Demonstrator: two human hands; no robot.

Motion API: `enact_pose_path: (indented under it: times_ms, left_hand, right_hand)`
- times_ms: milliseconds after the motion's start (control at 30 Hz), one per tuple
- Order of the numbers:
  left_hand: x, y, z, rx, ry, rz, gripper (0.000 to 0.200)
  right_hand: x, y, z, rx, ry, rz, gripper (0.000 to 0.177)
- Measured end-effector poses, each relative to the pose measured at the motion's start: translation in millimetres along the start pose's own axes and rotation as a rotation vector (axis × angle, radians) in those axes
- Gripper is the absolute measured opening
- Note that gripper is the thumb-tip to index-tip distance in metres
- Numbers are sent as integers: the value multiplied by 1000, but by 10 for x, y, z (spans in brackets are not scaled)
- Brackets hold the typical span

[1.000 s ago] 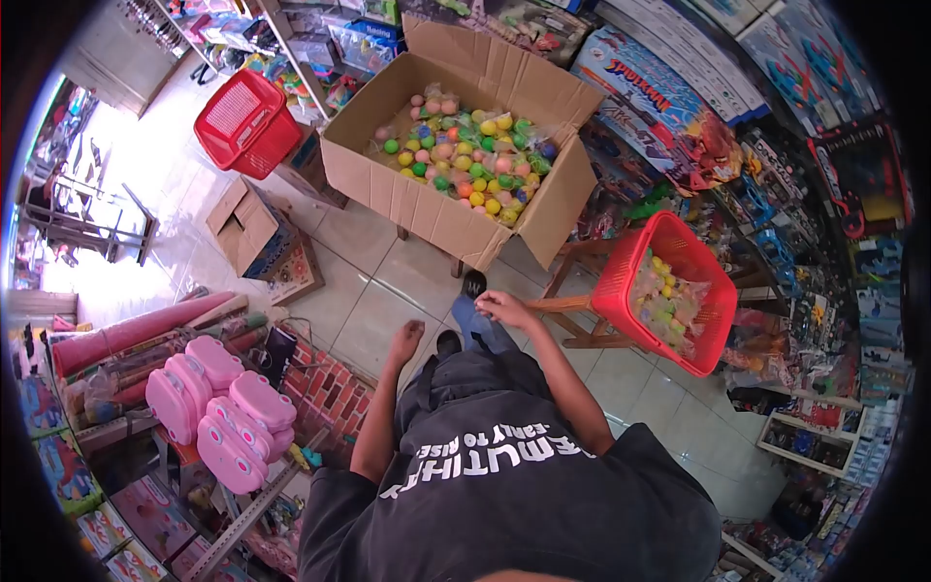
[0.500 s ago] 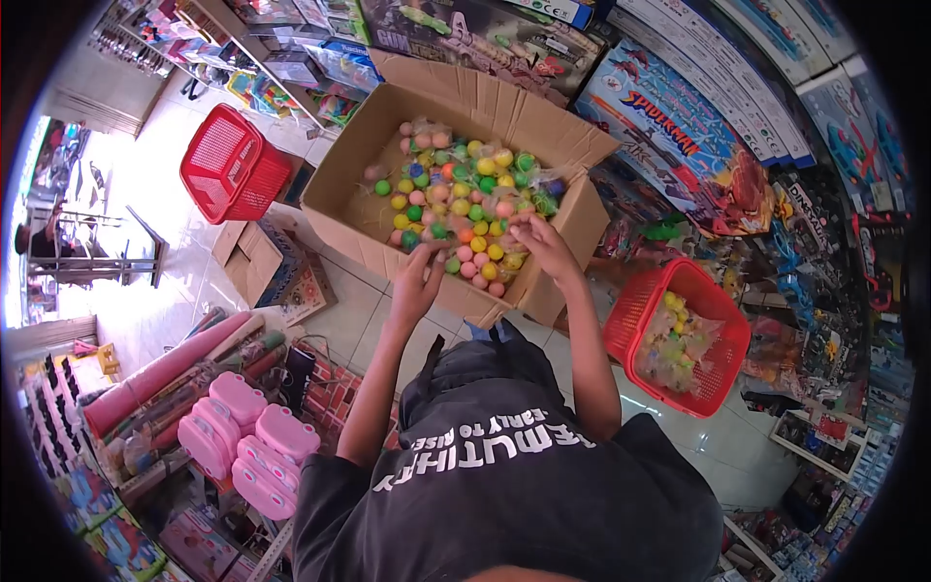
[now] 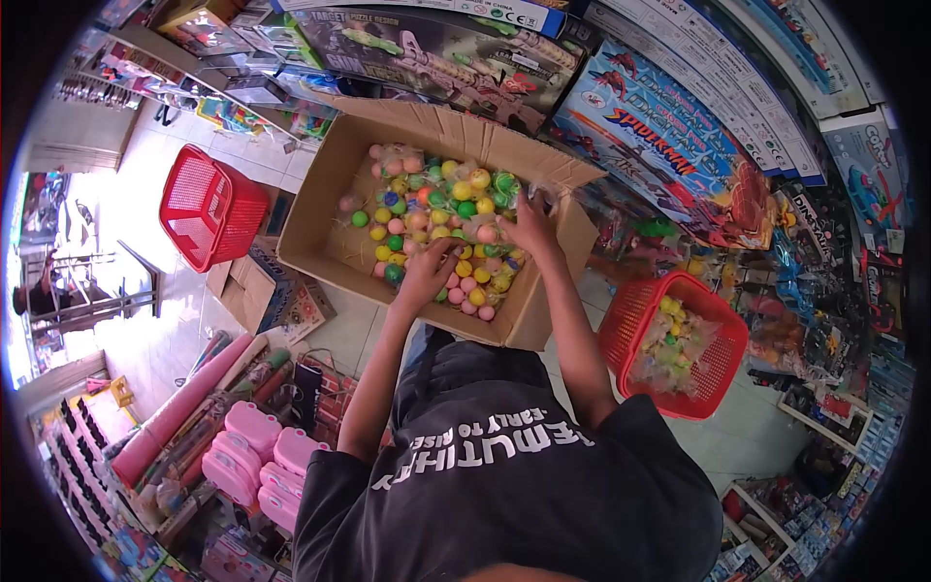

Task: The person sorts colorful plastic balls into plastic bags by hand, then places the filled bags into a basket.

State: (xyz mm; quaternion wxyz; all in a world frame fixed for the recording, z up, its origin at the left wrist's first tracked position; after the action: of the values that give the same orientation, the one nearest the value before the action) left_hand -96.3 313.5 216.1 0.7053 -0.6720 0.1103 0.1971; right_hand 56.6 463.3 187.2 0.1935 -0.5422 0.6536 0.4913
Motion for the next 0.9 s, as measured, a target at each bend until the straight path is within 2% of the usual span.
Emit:
enact_pose_path:
  times_ms: [100, 167, 267, 400, 467, 500, 567, 600, 667, 700, 767, 800, 833, 900]
  left_hand:
    - [-8, 69, 21, -53, 23, -51, 22]
    - [-37, 113, 69, -63, 37, -57, 21]
    - [-44, 148, 110, 74, -6, -58, 19]
    - [-131, -41, 263, 36, 93, -65, 21]
    - [-141, -132, 341, 264, 53, 46, 26]
    - [-150, -202, 382, 325, 57, 27, 34]
    - [-156, -267, 445, 409, 31, 50, 41]
    - [-150, -264, 465, 432, 40, 39, 41]
    - [-125, -164, 487, 467, 96, 80, 46]
    - [-125, -87, 485, 483, 104, 73, 46]
    - [-103, 174, 419, 186, 342, -66, 48]
    - [-119, 286, 410, 97, 380, -226, 42]
    - [-102, 455, 360, 106, 383, -235, 42]
    - [-74, 697, 351, 118, 359, -252, 36]
  right_hand:
    - [70, -5, -13, -4, -65, 21, 70]
    - [81, 7, -51, -154, -293, 57, 59]
    - [1, 74, -223, -196, -396, 147, 49]
    - [-257, 237, -531, -233, -487, 250, 38]
    - [-358, 337, -689, -241, -450, 294, 29]
    - [-347, 364, -730, -262, -464, 320, 23]
    - [-341, 439, -822, -259, -308, 455, 18]
    - [-318, 465, -864, -250, -333, 450, 18]
    - [-175, 527, -890, -162, -32, 731, 21]
    - [-163, 585, -923, -157, -51, 730, 21]
    - [-111, 718, -1008, -168, 26, 757, 19]
    - [-95, 773, -1033, -192, -6, 697, 19]
    - [-43, 786, -1034, -187, -16, 688, 19]
    - [39, 785, -921, -360, -25, 696, 19]
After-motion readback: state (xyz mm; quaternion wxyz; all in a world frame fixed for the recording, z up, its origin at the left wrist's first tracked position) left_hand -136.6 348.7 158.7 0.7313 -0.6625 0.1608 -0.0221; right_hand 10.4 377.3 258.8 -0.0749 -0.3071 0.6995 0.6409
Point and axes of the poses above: each hand's wrist, its own z-axis towards the middle knuckle, its own x-axis out of the palm, y = z × x, the point moved 2 cm from there along z, towards the middle knuckle, and after that the axes turned 10 degrees about x, right-handed, at the moved point
